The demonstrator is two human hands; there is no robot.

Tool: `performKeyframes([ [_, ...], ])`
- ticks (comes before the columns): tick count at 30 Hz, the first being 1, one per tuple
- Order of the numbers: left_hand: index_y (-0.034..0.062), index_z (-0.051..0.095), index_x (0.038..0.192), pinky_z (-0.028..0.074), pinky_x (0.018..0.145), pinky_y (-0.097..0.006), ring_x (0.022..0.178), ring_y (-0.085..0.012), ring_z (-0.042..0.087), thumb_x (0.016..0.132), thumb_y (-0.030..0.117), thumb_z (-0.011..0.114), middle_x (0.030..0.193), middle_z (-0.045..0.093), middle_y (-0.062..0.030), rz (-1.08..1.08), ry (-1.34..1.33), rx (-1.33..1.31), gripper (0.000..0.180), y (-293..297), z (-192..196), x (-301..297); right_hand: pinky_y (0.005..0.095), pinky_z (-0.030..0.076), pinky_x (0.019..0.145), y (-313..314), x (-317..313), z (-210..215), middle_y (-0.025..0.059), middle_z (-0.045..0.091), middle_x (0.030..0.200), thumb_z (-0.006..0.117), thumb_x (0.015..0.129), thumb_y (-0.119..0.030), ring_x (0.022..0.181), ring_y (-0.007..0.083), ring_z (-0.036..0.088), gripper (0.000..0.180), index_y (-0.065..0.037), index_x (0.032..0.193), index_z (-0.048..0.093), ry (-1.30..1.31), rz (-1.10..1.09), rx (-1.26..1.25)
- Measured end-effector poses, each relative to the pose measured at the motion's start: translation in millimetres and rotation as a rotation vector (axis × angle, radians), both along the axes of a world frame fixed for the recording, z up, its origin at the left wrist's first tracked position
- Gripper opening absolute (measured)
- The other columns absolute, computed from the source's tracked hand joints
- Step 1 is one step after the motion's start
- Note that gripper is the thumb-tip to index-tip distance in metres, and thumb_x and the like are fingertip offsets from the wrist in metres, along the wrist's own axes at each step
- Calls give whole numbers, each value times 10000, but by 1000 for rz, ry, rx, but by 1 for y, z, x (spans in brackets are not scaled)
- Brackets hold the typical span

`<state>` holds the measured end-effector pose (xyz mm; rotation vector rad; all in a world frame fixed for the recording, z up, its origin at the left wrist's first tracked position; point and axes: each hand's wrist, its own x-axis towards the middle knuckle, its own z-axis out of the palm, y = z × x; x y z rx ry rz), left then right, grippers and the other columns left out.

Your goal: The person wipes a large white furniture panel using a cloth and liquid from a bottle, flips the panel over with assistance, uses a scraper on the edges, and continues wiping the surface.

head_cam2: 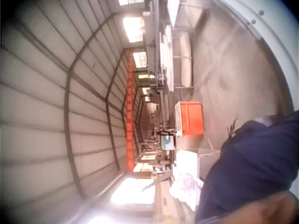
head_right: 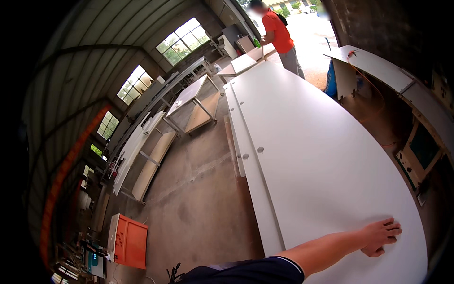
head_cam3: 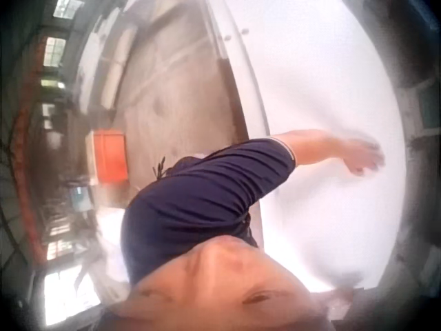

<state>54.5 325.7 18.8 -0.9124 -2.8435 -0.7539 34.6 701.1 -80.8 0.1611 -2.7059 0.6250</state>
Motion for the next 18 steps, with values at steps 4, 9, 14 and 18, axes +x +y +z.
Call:
performKeyframes([
  [4,-8,468,1268,88,1127,-505,1388,-343,182,791,341,497,1453,284,-212,294,158,47,591,18,-42,21,430,465,769,-98,20,11,151,635,897,534,859,-196,851,306,601,236,-26,996,624,-40,141,-35],
  [9,4,499,1224,152,1127,-488,1355,-317,274,809,295,489,1386,387,-203,262,222,173,507,56,-26,138,430,460,790,-127,68,26,157,629,913,546,855,-196,869,308,595,243,-20,1007,619,-85,160,-15],
  [14,-34,413,1337,147,1137,-487,1372,-378,220,807,529,552,1458,295,-216,-5,14,5,785,90,-41,218,430,455,810,-105,100,45,163,624,928,558,851,-196,886,310,588,253,-14,1018,614,-57,199,63],
  [18,-12,472,1288,243,1089,-495,1330,-379,299,807,519,548,1403,375,-227,-178,-33,-6,721,78,-46,281,430,450,827,-86,132,59,167,619,941,568,848,-196,901,312,583,262,-9,1027,610,-21,164,99],
])
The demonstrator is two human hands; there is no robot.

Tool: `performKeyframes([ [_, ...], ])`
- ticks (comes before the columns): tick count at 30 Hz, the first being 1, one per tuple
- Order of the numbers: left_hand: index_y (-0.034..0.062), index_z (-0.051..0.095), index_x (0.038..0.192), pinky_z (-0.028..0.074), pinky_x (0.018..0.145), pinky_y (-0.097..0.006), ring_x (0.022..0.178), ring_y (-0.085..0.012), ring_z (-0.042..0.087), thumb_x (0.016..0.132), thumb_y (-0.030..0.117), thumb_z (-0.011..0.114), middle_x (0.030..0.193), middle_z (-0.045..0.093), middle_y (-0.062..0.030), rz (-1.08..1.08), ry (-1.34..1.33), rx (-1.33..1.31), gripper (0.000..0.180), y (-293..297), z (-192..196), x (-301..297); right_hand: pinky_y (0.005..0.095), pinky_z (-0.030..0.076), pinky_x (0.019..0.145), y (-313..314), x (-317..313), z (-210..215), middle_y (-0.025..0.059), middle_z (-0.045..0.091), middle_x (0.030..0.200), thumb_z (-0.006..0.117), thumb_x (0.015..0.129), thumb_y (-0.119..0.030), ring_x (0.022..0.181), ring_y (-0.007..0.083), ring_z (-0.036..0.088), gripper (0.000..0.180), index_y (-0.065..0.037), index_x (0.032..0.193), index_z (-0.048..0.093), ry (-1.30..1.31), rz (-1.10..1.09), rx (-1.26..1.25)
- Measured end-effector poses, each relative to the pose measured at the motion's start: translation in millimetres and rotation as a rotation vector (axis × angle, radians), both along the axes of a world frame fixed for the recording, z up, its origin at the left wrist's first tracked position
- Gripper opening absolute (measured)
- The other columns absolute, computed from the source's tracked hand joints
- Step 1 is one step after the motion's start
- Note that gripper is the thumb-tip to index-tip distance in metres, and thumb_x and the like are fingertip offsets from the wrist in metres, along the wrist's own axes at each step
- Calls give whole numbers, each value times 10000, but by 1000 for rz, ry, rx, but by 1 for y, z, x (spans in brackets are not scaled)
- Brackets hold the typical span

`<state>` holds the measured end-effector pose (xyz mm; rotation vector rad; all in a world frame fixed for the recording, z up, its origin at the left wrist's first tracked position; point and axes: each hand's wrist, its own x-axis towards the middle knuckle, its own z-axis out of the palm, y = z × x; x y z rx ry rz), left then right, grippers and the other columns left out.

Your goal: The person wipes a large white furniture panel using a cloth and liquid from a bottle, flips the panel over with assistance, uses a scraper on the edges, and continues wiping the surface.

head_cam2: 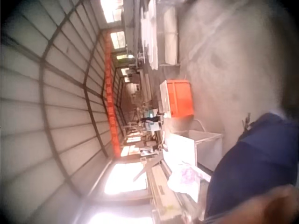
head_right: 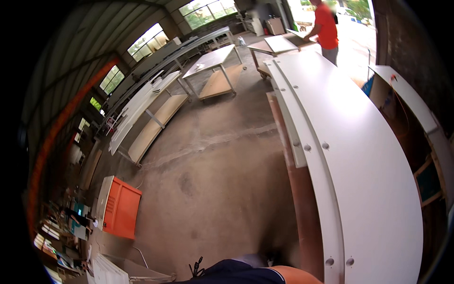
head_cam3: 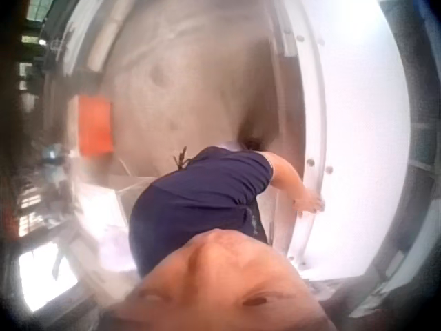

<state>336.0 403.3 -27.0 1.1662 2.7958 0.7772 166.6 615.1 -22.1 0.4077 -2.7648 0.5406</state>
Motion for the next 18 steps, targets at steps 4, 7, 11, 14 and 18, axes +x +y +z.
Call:
performKeyframes([
  [4,47,517,1270,373,1003,-446,1282,-324,395,808,459,573,1359,445,-197,45,-235,-4,622,-50,40,70,431,446,843,1,21,0,172,615,953,578,845,-196,915,314,577,272,-5,1036,606,4,32,23],
  [7,32,494,1256,289,1085,-456,1313,-325,357,786,274,570,1336,452,-188,311,-127,242,535,-114,-80,151,431,443,856,-22,34,-3,176,611,963,585,843,-196,926,315,573,280,-1,1043,603,-45,118,9],
  [11,72,612,895,526,671,-448,867,-326,639,710,227,639,882,647,-129,1090,-740,-187,243,-222,-1,310,431,439,872,-13,45,6,180,607,975,594,840,-196,940,317,568,292,4,1052,599,-41,55,-2],
  [14,100,702,943,527,711,-443,886,-309,656,714,172,599,968,678,-139,1352,-1399,-331,262,-245,-5,457,431,436,884,-22,51,9,184,604,984,601,837,-196,950,318,564,301,7,1058,596,-61,71,-41],
  [18,57,682,1035,486,831,-451,997,-343,615,723,314,637,1079,651,-160,1611,-1429,-187,407,-202,-47,548,431,431,901,-19,54,5,188,599,997,611,834,-197,965,320,559,313,12,1067,592,-61,56,-24],
])
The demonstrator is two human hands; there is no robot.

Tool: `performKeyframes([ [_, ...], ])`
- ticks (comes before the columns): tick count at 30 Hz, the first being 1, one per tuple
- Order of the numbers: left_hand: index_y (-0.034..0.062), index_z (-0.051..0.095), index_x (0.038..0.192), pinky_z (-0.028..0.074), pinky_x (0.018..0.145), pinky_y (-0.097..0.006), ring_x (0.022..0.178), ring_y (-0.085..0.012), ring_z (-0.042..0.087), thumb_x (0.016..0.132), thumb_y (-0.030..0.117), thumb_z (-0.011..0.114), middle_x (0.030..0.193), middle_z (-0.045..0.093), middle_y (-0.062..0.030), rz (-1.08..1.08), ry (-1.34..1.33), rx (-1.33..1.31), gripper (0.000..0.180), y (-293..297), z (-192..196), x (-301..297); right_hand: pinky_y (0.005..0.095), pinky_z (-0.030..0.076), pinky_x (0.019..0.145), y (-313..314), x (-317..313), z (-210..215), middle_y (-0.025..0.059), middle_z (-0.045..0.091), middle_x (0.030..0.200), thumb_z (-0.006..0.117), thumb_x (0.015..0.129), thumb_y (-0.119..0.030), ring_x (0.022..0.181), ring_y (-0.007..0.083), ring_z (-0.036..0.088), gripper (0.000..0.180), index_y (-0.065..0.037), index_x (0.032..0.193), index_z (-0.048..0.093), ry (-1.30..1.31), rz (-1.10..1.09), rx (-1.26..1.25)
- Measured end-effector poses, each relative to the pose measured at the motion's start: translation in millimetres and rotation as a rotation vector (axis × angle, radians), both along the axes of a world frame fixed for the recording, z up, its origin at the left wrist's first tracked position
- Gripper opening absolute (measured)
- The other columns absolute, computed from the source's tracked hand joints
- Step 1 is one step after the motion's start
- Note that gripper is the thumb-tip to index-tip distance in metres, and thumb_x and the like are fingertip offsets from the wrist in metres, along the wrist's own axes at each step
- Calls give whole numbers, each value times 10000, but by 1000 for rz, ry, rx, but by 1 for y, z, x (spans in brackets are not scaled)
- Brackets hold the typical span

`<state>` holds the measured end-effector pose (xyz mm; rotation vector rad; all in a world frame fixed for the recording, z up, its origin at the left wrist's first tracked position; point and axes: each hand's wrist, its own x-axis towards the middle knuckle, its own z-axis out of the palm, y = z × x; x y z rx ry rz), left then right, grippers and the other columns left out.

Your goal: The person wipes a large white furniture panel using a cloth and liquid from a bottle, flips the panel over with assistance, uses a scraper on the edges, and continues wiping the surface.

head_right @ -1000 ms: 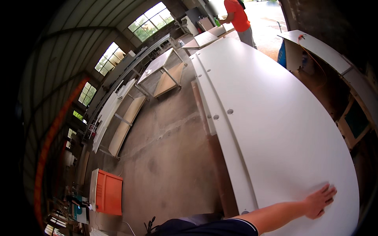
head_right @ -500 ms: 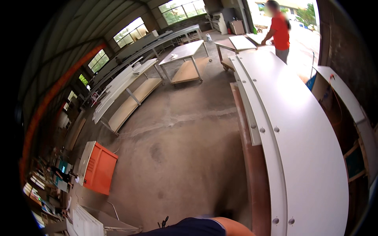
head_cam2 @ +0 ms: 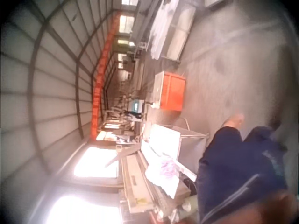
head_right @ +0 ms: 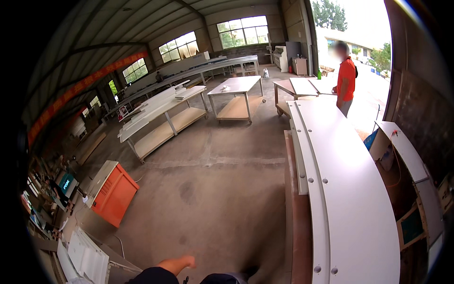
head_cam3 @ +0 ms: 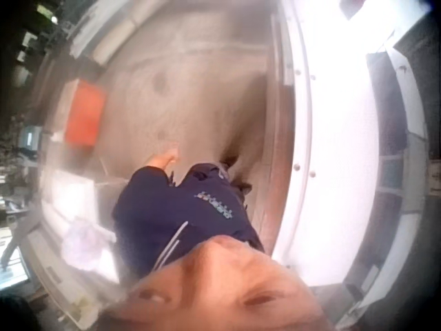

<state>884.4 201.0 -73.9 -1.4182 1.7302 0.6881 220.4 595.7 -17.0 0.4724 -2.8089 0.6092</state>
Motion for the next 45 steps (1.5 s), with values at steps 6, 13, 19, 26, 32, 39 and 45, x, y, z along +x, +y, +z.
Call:
performKeyframes([
  [6,47,581,1205,449,925,-429,1110,-337,562,803,419,563,1205,592,-166,17,425,125,548,57,22,-65,431,425,925,16,17,-6,196,592,1016,625,830,-197,986,322,551,334,19,1081,586,-12,-3,31],
  [13,50,536,1262,417,990,-409,1190,-326,504,811,417,562,1294,529,-162,208,433,-59,582,21,-44,21,431,419,950,44,51,-8,203,586,1034,640,825,-197,1007,325,543,355,27,1094,580,37,-74,81],
  [19,-17,566,1199,412,977,-437,1167,-356,512,784,325,624,1240,555,-215,499,662,-37,541,-6,4,54,430,435,932,-33,123,-15,207,585,1047,633,823,-163,987,354,550,341,30,1098,576,142,-61,114],
  [26,25,567,1192,499,639,-363,763,-223,591,854,263,599,978,631,-135,617,665,-146,415,-58,-39,173,451,386,994,-272,320,0,213,561,1169,604,812,-207,1120,400,494,353,7,1092,590,-269,742,109],
  [32,42,591,1027,454,576,-375,678,-210,547,868,249,572,828,601,-98,781,579,-246,262,-125,-65,249,414,460,904,-354,387,-32,176,601,1128,655,776,-257,1031,327,567,411,-117,1160,612,-693,845,295],
  [39,62,619,834,402,502,-388,579,-196,496,884,232,541,653,565,-56,817,671,-328,194,-173,-116,289,343,508,560,-431,309,-149,131,672,736,673,757,-267,560,218,607,373,-95,1088,663,-969,554,346],
  [45,20,638,917,461,629,-410,691,-253,536,878,210,506,781,624,-138,758,559,-95,234,-232,-97,294,340,511,809,-620,297,-149,123,671,920,555,766,-448,905,240,644,423,-80,926,687,-950,509,677],
])
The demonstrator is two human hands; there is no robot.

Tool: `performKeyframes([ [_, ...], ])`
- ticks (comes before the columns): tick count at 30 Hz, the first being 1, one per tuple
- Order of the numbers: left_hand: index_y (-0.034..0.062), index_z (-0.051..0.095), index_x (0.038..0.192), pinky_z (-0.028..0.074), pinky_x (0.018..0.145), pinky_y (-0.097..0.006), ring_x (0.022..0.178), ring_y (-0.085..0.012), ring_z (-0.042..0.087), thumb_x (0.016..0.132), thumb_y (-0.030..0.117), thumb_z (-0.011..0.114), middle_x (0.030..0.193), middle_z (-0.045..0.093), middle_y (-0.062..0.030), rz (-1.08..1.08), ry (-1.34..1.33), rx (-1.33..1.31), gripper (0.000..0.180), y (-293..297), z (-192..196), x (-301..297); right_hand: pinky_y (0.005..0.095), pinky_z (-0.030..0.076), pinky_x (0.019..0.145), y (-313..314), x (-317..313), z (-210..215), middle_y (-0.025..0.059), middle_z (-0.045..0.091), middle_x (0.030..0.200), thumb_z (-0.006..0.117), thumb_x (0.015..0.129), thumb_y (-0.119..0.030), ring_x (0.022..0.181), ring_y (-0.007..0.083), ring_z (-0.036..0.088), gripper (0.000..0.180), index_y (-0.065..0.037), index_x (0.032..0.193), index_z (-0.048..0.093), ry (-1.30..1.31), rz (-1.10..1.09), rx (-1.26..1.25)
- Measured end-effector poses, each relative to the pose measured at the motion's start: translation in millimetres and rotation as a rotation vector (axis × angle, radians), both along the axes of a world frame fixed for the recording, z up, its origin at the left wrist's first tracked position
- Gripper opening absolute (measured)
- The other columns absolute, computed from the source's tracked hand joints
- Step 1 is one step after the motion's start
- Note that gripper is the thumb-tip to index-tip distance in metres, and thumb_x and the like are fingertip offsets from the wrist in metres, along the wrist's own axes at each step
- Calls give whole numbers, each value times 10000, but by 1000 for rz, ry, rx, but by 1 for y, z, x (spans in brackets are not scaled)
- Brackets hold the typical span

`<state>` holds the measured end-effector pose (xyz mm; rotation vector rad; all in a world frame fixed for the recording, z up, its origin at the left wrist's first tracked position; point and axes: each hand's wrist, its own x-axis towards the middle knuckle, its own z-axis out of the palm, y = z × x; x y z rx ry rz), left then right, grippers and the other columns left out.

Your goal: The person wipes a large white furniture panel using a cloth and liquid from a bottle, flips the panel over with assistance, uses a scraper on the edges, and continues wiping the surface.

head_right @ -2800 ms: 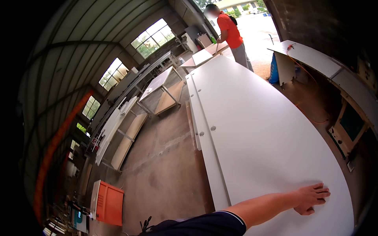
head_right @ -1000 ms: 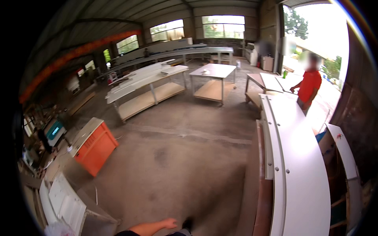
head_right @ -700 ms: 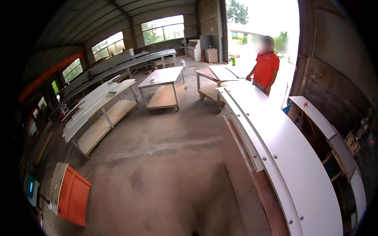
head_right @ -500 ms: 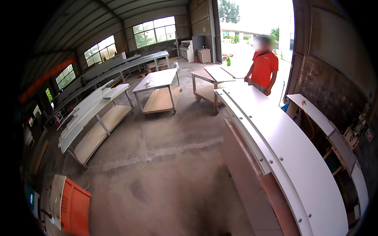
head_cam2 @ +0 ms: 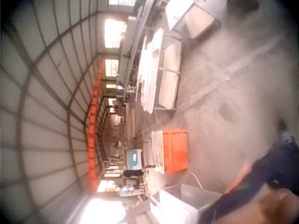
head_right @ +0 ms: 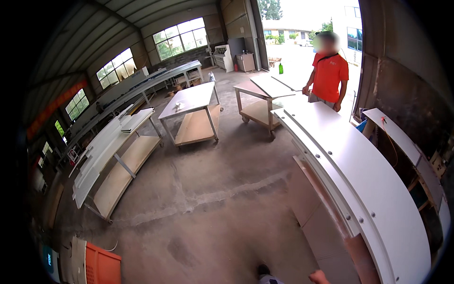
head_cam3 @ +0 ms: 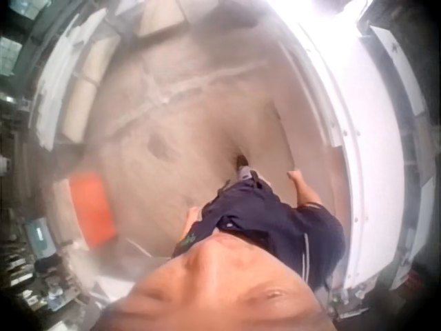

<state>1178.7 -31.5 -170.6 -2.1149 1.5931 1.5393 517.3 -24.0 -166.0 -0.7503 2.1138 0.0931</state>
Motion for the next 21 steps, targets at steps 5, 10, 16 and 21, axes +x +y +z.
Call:
performKeyframes([
  [5,-19,619,990,480,655,-380,716,-215,547,877,229,531,873,633,-136,120,-63,-436,286,-89,95,-58,356,523,753,-228,53,55,152,682,866,642,687,-296,835,298,656,329,-40,887,694,-43,7,-412],
  [10,8,633,1000,488,665,-385,762,-194,589,861,262,575,883,643,-130,319,140,-153,295,-174,96,-58,303,514,739,-384,109,128,138,693,903,647,749,-282,820,182,660,351,-36,997,688,-298,-32,-829],
  [16,41,628,1049,476,766,-399,897,-261,578,833,328,562,995,630,-142,289,-5,-76,366,-279,90,16,289,477,529,-401,144,89,44,609,570,618,790,-276,538,134,583,279,-7,763,687,-209,68,-625],
  [21,68,623,1090,467,851,-411,1009,-318,569,809,383,551,1088,619,-152,261,-155,-5,429,-389,86,84,357,466,479,-323,146,37,90,582,556,604,777,-237,494,170,552,252,-3,684,608,-145,54,-375],
])
